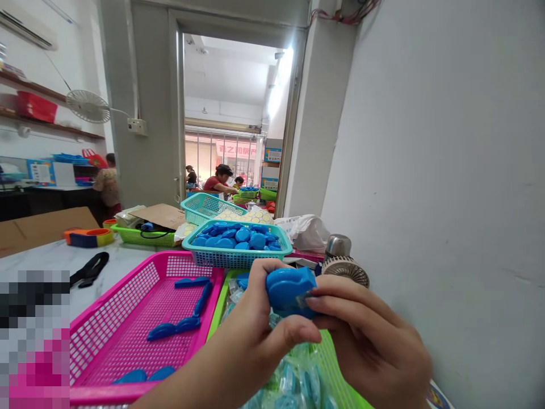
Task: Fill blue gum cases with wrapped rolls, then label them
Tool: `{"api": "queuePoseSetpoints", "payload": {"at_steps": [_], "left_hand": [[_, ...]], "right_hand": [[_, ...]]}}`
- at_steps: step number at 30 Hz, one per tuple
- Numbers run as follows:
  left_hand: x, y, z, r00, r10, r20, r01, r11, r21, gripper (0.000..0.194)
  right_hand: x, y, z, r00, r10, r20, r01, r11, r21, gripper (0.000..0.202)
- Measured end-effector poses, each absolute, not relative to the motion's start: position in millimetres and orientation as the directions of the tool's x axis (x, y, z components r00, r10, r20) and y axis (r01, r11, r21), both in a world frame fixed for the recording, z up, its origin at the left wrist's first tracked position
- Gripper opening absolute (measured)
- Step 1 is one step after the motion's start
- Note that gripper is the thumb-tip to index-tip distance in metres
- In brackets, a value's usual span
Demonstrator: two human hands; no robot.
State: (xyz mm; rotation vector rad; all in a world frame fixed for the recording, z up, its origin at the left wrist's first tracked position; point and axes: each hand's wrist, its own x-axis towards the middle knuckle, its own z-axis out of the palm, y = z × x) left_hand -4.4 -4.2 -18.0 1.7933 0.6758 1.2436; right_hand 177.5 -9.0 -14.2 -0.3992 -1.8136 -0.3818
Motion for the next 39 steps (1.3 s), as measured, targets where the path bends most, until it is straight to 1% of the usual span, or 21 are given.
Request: {"api": "queuePoseSetpoints", "payload": {"at_steps": [1, 3, 5, 6, 7, 9, 11, 13, 15, 17, 19, 21, 23, 25, 27, 29, 31, 33, 35, 37, 39], "left_hand": [[-4.9, -5.1, -17.5, 0.368, 0.798, 0.478, -0.013, -0.509, 0.861, 0.046], [-5.7, -6.6, -16.4, 0.362, 0.800, 0.478, 0.004, -0.514, 0.858, 0.039], [-7.5, -7.8, -14.9, 0.410, 0.786, 0.462, -0.005, -0.504, 0.863, 0.033], [-8.9, -8.3, -14.0, 0.444, 0.778, 0.445, -0.019, -0.488, 0.873, 0.032], [-10.5, -8.7, -13.2, 0.473, 0.771, 0.427, -0.038, -0.467, 0.884, 0.031], [-13.9, -8.8, -11.9, 0.519, 0.747, 0.416, -0.084, -0.440, 0.894, 0.031], [-17.3, -7.8, -11.4, 0.542, 0.714, 0.443, -0.109, -0.464, 0.879, 0.033], [-20.5, -5.4, -11.7, 0.553, 0.688, 0.470, -0.092, -0.510, 0.855, 0.037], [-23.7, -2.2, -12.0, 0.576, 0.662, 0.479, -0.081, -0.537, 0.840, 0.041], [-26.3, 0.5, -11.7, 0.628, 0.601, 0.495, -0.098, -0.570, 0.816, 0.047], [-27.4, 1.6, -11.2, 0.658, 0.532, 0.534, -0.081, -0.654, 0.752, 0.050], [-26.9, 0.8, -10.7, 0.659, 0.500, 0.563, -0.036, -0.726, 0.687, 0.049], [-25.1, -1.7, -10.3, 0.647, 0.524, 0.554, -0.022, -0.713, 0.701, 0.044], [-22.5, -4.4, -10.0, 0.619, 0.592, 0.516, -0.041, -0.632, 0.774, 0.041], [-20.1, -5.6, -9.9, 0.561, 0.653, 0.509, -0.049, -0.588, 0.808, 0.033], [-18.4, -4.6, -10.3, 0.506, 0.664, 0.551, -0.019, -0.630, 0.777, 0.019], [-17.4, -2.3, -11.1, 0.506, 0.634, 0.585, 0.024, -0.688, 0.725, 0.009], [-17.2, -0.1, -11.8, 0.512, 0.629, 0.585, 0.026, -0.692, 0.722, 0.012], [-17.5, 0.7, -11.9, 0.533, 0.617, 0.578, 0.001, -0.684, 0.730, 0.022], [-17.9, 0.2, -11.3, 0.575, 0.572, 0.585, -0.018, -0.706, 0.708, 0.033], [-17.9, -0.9, -10.4, 0.618, 0.524, 0.586, -0.020, -0.735, 0.678, 0.035]], "right_hand": [[178.4, -8.3, -14.7, -0.279, 0.073, 0.958, 0.445, 0.893, 0.062, 0.034], [180.6, -5.9, -17.6, -0.275, 0.097, 0.957, 0.397, 0.917, 0.021, 0.039], [183.3, -3.4, -21.2, -0.234, 0.127, 0.964, 0.345, 0.938, -0.040, 0.050], [184.6, -2.6, -22.5, -0.229, 0.132, 0.964, 0.342, 0.939, -0.048, 0.056], [185.7, -2.0, -23.0, -0.253, 0.125, 0.959, 0.356, 0.934, -0.028, 0.061], [187.2, -1.8, -21.8, -0.363, 0.088, 0.927, 0.406, 0.911, 0.072, 0.063], [187.5, -1.6, -18.8, -0.448, 0.041, 0.893, 0.413, 0.895, 0.166, 0.058], [187.1, -0.8, -16.2, -0.438, -0.008, 0.899, 0.400, 0.894, 0.204, 0.049], [186.9, 0.5, -15.2, -0.398, -0.045, 0.916, 0.398, 0.892, 0.217, 0.042], [187.4, 1.2, -16.0, -0.373, -0.073, 0.925, 0.372, 0.901, 0.222, 0.038], [188.6, 0.8, -17.6, -0.352, -0.077, 0.933, 0.326, 0.924, 0.199, 0.037], [189.8, -0.6, -18.9, -0.340, -0.052, 0.939, 0.303, 0.939, 0.162, 0.038], [190.3, -1.8, -19.2, -0.355, -0.022, 0.934, 0.332, 0.931, 0.148, 0.039], [189.7, -1.9, -18.6, -0.385, 0.017, 0.923, 0.399, 0.905, 0.150, 0.041], [188.2, -0.6, -18.0, -0.386, 0.043, 0.922, 0.451, 0.880, 0.148, 0.044], [186.7, 1.3, -17.8, -0.356, 0.025, 0.934, 0.471, 0.868, 0.157, 0.045], [186.3, 2.8, -18.2, -0.318, -0.026, 0.948, 0.468, 0.865, 0.181, 0.042], [187.4, 2.6, -18.9, -0.284, -0.074, 0.956, 0.456, 0.866, 0.203, 0.039], [189.3, 0.1, -20.1, -0.267, -0.103, 0.958, 0.424, 0.880, 0.213, 0.038], [190.7, -4.4, -21.5, -0.266, -0.100, 0.959, 0.388, 0.899, 0.202, 0.036], [190.4, -9.6, -22.5, -0.258, -0.073, 0.963, 0.373, 0.912, 0.169, 0.030]]}}
